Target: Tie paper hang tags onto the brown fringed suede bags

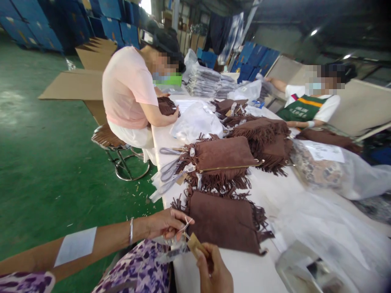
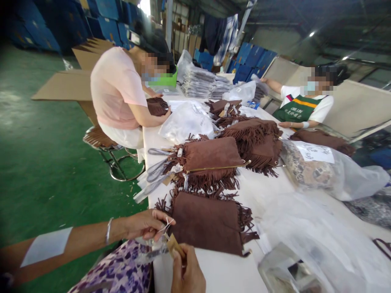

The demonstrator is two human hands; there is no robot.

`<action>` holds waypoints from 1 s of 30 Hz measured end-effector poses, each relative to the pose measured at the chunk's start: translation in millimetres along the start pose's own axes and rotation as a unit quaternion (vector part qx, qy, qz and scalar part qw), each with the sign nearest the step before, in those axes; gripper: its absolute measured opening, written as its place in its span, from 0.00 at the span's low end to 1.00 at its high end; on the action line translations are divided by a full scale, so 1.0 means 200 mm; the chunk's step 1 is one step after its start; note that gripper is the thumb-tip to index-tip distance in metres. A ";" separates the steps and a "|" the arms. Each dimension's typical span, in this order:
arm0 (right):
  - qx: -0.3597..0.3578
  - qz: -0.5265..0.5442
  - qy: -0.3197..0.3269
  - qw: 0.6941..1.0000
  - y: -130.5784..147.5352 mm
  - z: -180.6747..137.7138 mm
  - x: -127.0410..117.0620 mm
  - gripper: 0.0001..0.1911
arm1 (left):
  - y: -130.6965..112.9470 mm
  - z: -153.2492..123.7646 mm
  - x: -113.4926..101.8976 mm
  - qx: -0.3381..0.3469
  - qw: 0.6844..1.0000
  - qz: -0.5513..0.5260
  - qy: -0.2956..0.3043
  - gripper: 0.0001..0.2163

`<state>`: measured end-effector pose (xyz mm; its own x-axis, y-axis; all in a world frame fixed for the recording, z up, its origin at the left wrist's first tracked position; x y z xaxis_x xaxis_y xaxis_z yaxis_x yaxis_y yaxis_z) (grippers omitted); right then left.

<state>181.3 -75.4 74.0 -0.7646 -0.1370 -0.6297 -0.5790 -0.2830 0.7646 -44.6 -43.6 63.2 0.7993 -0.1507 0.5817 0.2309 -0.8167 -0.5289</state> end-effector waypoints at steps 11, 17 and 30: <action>-0.003 0.273 0.139 0.952 0.22 0.28 0.06 0.22 | -0.06 -0.12 0.12 0.073 0.954 0.264 -0.121 0.20; 0.136 0.465 0.140 0.863 0.19 0.16 0.11 0.23 | -0.03 -0.13 0.12 0.150 0.841 0.457 -0.246 0.12; 0.202 0.399 0.004 0.894 0.01 -0.02 0.29 0.29 | 0.02 -0.07 -0.07 0.130 0.986 0.106 -0.008 0.17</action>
<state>136.7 -87.4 38.6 -0.9787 -0.1509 0.1393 0.0941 0.2735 0.9573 -63.3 -52.6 62.4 0.8526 -0.2921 0.4334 0.1913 -0.5973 -0.7789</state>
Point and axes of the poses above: each hand's wrist, its own z-axis towards the middle knuckle, its own x-axis out of the palm, y = z × x, the point moved 1 cm from there along z, towards the middle knuckle, and after that the axes turned 15 degrees about -x, right-handed, at the moved point
